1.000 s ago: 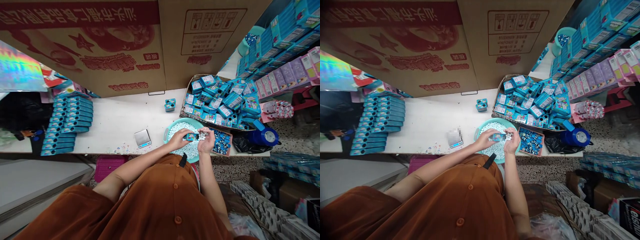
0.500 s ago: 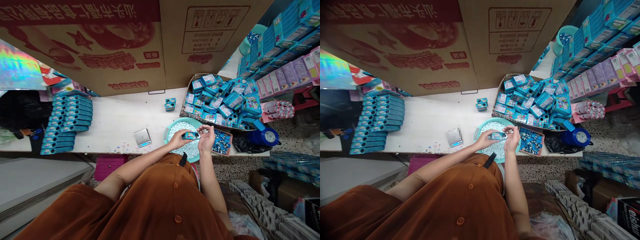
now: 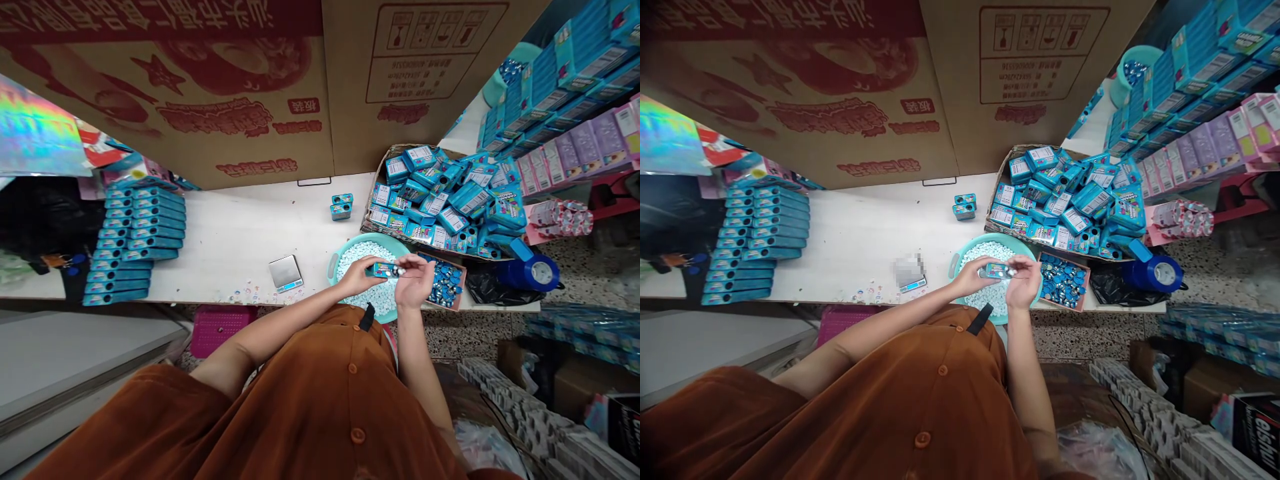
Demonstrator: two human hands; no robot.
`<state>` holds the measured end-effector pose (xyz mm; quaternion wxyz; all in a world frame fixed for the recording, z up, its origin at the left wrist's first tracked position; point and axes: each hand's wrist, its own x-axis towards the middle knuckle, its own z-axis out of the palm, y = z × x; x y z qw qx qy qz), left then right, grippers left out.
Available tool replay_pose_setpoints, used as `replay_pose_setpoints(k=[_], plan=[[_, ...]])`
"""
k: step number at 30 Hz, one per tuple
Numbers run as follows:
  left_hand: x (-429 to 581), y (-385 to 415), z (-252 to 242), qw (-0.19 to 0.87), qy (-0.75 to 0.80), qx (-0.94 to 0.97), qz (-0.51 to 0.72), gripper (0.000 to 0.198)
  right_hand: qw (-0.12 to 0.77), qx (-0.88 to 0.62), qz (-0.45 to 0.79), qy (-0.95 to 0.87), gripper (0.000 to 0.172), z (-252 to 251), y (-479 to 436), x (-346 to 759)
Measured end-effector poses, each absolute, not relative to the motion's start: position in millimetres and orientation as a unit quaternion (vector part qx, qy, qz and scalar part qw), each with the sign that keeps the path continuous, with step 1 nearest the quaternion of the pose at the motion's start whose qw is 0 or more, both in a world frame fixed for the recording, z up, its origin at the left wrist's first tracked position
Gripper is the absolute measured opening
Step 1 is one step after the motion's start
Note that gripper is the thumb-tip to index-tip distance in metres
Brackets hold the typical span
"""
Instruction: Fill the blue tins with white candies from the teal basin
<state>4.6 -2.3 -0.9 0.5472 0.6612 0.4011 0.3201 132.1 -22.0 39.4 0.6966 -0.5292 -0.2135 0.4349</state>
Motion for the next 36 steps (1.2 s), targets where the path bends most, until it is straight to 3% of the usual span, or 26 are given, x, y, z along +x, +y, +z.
replay_pose_setpoints(k=[9, 17, 22, 25, 31, 36], plan=[[-11, -11, -21, 0.548, 0.441, 0.634, 0.322, 0.04, 0.689, -0.538, 0.48, -0.074, 0.041, 3, -32, 168], [-31, -12, -20, 0.496, 0.448, 0.688, 0.282, 0.037, 0.359, -0.777, 0.452, -0.252, 0.049, -94, -66, 182], [-36, -17, -21, 0.533, 0.499, 0.622, 0.284, 0.041, 0.266, -0.789, 0.296, -0.468, 0.048, -139, -63, 185], [-39, -20, -25, 0.575, 0.53, 0.549, 0.294, 0.045, 0.226, -0.776, 0.279, -0.519, 0.054, -153, -67, 163], [-51, -22, -31, 0.586, 0.561, 0.494, 0.312, 0.049, 0.271, -0.749, 0.339, -0.502, 0.049, -154, -87, 121], [-54, -20, -28, 0.559, 0.566, 0.52, 0.312, 0.05, 0.279, -0.748, 0.503, -0.332, 0.035, -145, -83, 133]])
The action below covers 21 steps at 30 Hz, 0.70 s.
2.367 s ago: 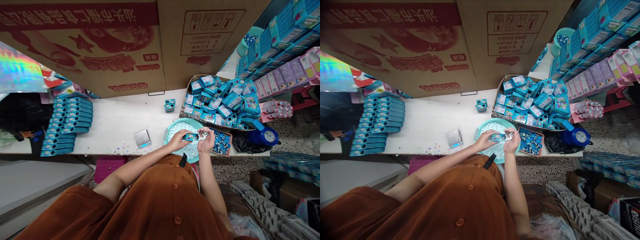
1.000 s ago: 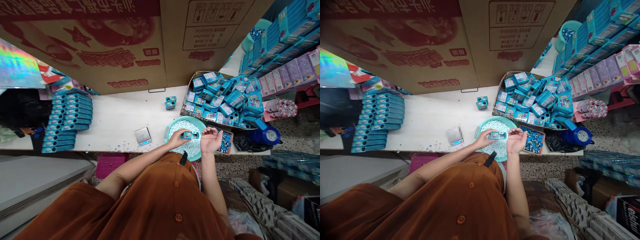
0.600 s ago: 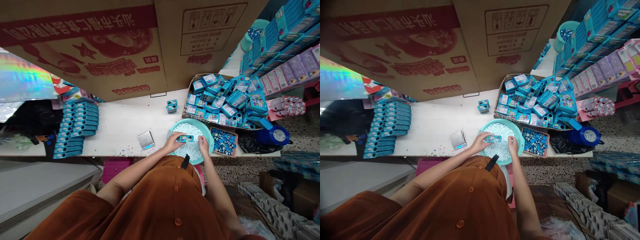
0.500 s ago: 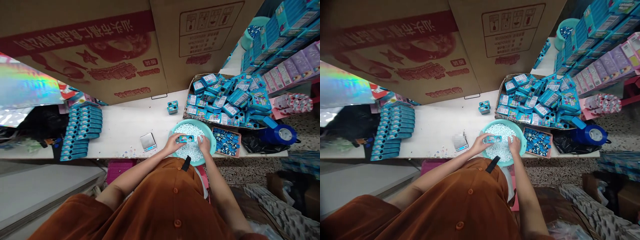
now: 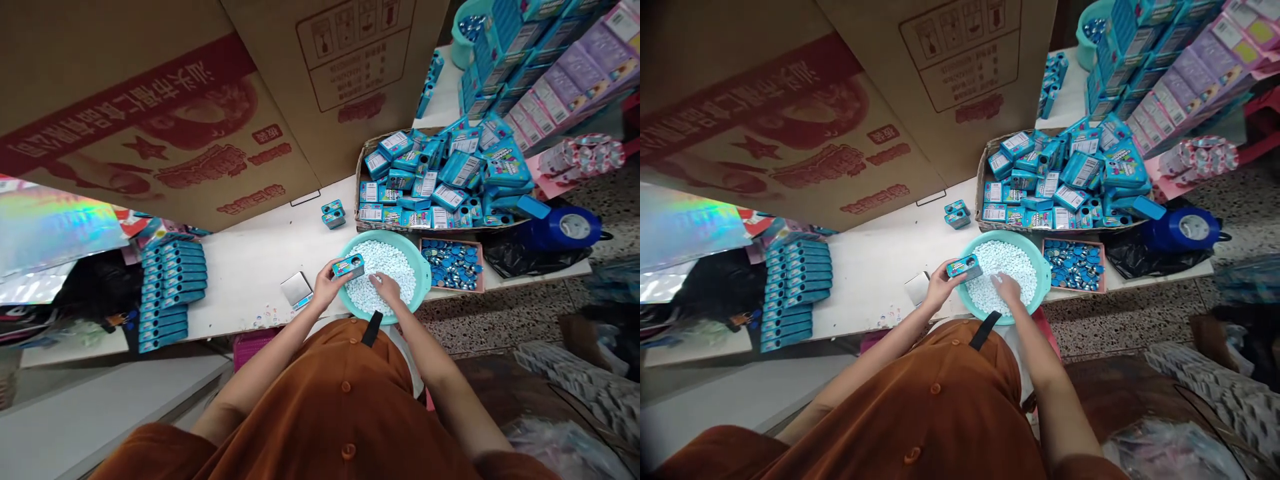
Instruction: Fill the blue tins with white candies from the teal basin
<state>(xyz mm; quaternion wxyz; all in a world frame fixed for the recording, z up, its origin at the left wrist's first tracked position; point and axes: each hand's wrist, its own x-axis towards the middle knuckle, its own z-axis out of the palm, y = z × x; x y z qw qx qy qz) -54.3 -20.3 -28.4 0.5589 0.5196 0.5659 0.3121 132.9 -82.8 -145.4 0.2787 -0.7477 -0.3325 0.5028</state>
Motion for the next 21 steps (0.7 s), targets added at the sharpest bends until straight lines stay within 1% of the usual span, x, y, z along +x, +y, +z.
replay_pose_setpoints(k=[3, 5, 7, 9, 11, 13, 15, 18, 21], plan=[[-53, -22, -22, 0.543, 0.548, 0.553, 0.314, 0.048, 0.288, -0.729, 0.558, -0.273, 0.039, -137, -74, 141], [-52, -24, -18, 0.54, 0.534, 0.57, 0.314, 0.046, 0.315, -0.712, 0.579, -0.241, 0.043, -128, -68, 143], [-52, -28, -15, 0.543, 0.526, 0.576, 0.309, 0.044, 0.376, -0.661, 0.632, -0.151, 0.041, -115, -64, 144], [-51, -33, -14, 0.547, 0.524, 0.581, 0.299, 0.044, 0.447, -0.568, 0.69, -0.037, 0.036, -97, -60, 146], [-51, -37, -15, 0.545, 0.522, 0.589, 0.289, 0.043, 0.507, -0.48, 0.715, 0.036, 0.031, -76, -56, 147], [-49, -41, -16, 0.536, 0.518, 0.601, 0.287, 0.042, 0.561, -0.434, 0.702, 0.06, 0.027, -55, -52, 148], [-47, -43, -16, 0.526, 0.509, 0.62, 0.285, 0.04, 0.607, -0.419, 0.672, 0.065, 0.023, -34, -47, 146], [-40, -45, -14, 0.511, 0.48, 0.659, 0.272, 0.037, 0.644, -0.426, 0.633, 0.055, 0.021, -10, -43, 140], [-32, -45, -11, 0.498, 0.454, 0.686, 0.275, 0.036, 0.675, -0.434, 0.596, 0.037, 0.023, 6, -43, 133]])
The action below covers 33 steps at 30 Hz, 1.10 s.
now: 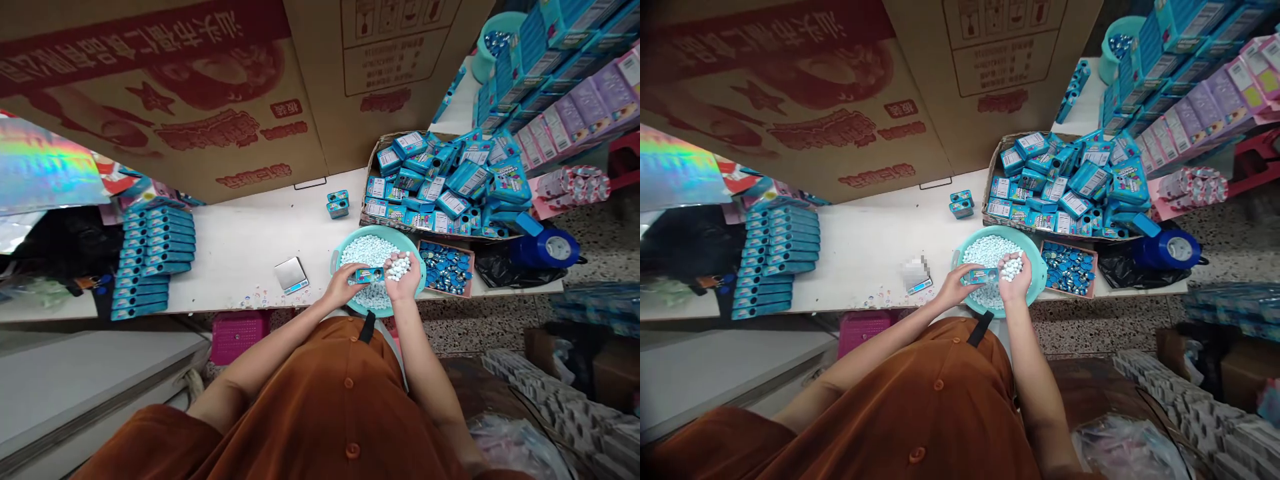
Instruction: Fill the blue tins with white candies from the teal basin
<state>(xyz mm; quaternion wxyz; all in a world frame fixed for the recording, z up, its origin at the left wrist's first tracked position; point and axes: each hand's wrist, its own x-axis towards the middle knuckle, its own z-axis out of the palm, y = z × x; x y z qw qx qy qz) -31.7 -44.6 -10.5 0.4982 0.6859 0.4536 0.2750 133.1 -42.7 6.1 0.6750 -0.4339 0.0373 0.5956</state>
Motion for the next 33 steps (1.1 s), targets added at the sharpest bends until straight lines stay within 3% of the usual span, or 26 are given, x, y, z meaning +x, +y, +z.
replay_pose_setpoints(k=[11, 21, 33], plan=[[3, -43, -5, 0.505, 0.468, 0.657, 0.307, 0.039, 0.674, -0.518, 0.52, -0.083, 0.04, 21, -38, 144], [24, -40, 0, 0.511, 0.495, 0.624, 0.324, 0.038, 0.649, -0.545, 0.52, -0.112, 0.033, 19, -30, 156], [5, -39, -4, 0.573, 0.443, 0.616, 0.309, 0.039, 0.672, -0.598, 0.421, -0.117, 0.03, 26, -43, 131]])
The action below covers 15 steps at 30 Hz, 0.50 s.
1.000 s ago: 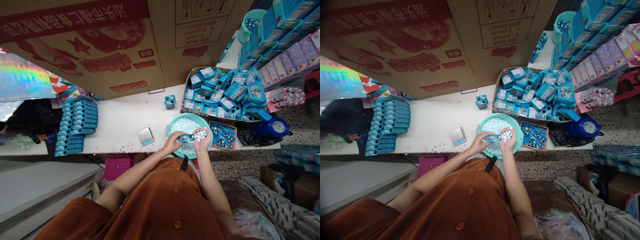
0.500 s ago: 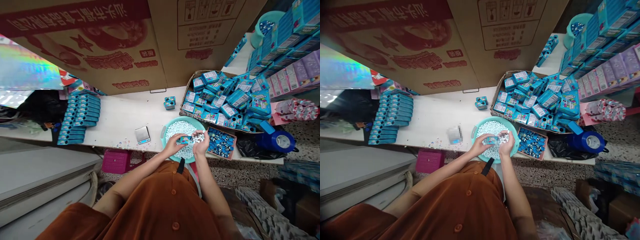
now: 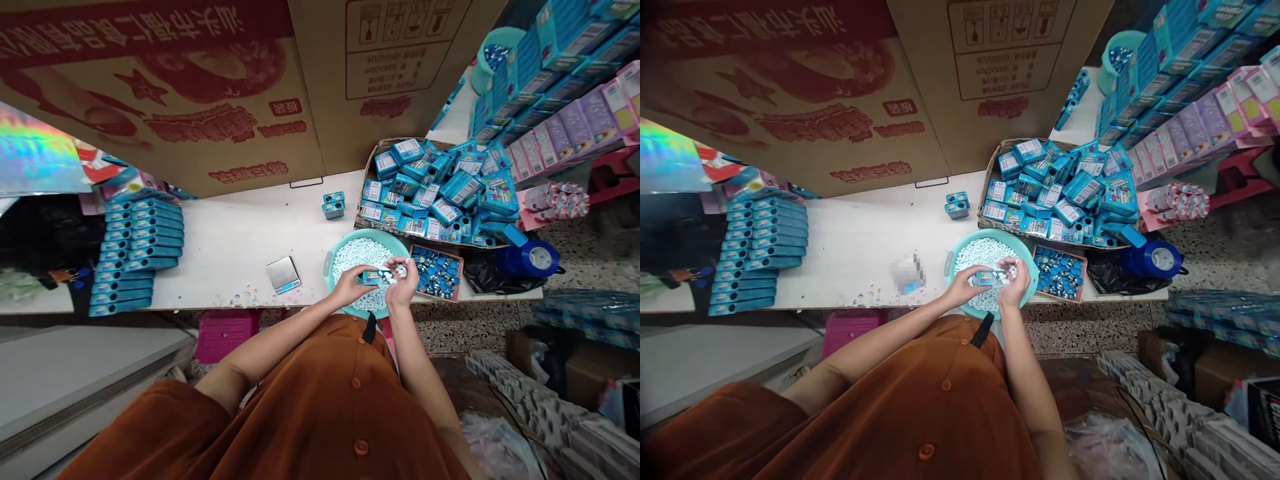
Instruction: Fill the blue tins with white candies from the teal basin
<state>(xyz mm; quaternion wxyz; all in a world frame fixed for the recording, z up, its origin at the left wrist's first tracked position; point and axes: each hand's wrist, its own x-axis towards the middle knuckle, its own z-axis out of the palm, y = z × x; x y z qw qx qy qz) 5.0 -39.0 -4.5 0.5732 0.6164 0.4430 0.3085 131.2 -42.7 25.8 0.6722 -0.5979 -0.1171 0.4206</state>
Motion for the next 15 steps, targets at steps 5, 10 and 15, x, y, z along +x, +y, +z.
replay_pose_setpoints(k=[5, 10, 15], plan=[[-7, -43, -3, 0.572, 0.441, 0.618, 0.311, 0.04, 0.691, -0.586, 0.412, -0.101, 0.029, 33, -45, 119], [-14, -45, 2, 0.558, 0.417, 0.637, 0.33, 0.037, 0.706, -0.576, 0.383, -0.151, 0.033, 38, -51, 108], [-22, -49, 2, 0.556, 0.416, 0.638, 0.333, 0.04, 0.718, -0.576, 0.36, -0.154, 0.035, 37, -55, 99]])
